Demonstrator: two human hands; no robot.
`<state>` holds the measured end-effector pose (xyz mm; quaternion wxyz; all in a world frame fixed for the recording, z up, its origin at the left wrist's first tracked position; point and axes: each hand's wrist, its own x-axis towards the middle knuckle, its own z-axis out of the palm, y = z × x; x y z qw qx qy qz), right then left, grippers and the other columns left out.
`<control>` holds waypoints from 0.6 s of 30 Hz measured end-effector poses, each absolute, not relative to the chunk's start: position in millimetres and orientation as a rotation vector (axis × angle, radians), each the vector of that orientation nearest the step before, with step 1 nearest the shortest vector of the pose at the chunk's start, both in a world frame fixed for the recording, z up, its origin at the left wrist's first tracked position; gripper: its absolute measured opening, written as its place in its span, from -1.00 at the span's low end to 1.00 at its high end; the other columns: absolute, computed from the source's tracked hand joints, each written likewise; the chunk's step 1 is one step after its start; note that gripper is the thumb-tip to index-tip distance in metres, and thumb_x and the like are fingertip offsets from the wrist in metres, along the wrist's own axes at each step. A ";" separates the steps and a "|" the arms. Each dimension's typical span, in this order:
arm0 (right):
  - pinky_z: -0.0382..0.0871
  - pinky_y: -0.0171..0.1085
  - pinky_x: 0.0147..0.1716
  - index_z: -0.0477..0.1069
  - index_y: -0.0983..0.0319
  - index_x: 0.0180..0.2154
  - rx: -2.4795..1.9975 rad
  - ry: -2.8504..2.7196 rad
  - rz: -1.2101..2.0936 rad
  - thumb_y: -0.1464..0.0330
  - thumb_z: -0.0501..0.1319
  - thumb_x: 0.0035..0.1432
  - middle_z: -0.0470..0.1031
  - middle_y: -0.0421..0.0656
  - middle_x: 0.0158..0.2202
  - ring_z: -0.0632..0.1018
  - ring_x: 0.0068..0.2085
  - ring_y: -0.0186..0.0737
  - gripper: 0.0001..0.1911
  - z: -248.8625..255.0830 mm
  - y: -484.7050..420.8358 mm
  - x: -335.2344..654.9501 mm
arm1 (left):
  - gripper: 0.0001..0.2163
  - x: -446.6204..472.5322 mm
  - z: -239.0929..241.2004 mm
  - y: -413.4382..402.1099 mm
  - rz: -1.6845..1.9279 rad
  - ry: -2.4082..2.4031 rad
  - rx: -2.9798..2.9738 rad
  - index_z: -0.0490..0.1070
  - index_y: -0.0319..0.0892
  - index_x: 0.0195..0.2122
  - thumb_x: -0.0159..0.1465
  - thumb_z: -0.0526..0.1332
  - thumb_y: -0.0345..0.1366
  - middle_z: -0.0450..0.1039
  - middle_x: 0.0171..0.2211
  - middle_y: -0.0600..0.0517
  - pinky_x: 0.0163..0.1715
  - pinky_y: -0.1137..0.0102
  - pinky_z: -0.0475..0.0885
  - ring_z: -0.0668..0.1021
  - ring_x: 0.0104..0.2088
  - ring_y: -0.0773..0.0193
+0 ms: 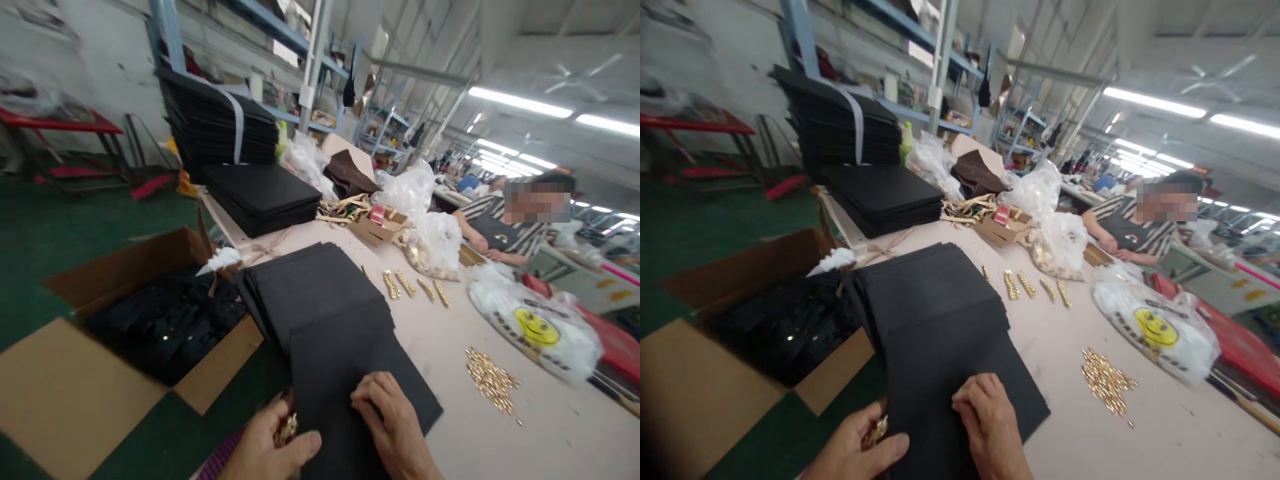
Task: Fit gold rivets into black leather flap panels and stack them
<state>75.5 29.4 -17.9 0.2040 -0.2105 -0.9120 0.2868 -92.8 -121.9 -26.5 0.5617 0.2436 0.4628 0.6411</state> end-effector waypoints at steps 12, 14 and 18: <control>0.37 -0.35 -0.33 0.55 0.24 -0.29 -1.178 -2.041 1.436 0.26 0.25 0.21 0.56 -0.18 -0.39 0.53 -0.34 -0.27 -0.82 -8.8 14.3 104.3 | -0.54 -70.7 -14.3 -126.6 1.269 1.089 0.485 0.52 -0.15 -0.01 0.08 0.43 -0.10 0.57 -0.06 -0.10 -0.03 0.16 0.48 0.59 -0.11 -0.01; 0.37 -0.37 -0.42 0.55 0.26 -0.31 -1.183 -1.955 1.612 0.26 0.26 0.19 0.54 -0.18 -0.45 0.51 -0.43 -0.31 -0.80 -6.0 9.5 98.4 | -0.56 -67.9 -14.7 -127.2 1.272 1.005 0.444 0.52 -0.15 0.00 0.10 0.42 -0.13 0.58 -0.08 -0.09 -0.03 0.17 0.47 0.59 -0.11 0.00; 0.36 -0.43 -0.54 0.53 0.30 -0.33 -1.218 -1.773 1.824 0.26 0.27 0.13 0.50 -0.20 -0.53 0.48 -0.52 -0.36 -0.79 -7.3 0.6 90.0 | -0.62 -63.8 -21.5 -122.0 1.274 0.965 0.369 0.53 -0.18 -0.01 0.19 0.35 -0.13 0.60 -0.15 -0.11 -0.17 0.23 0.52 0.61 -0.21 0.04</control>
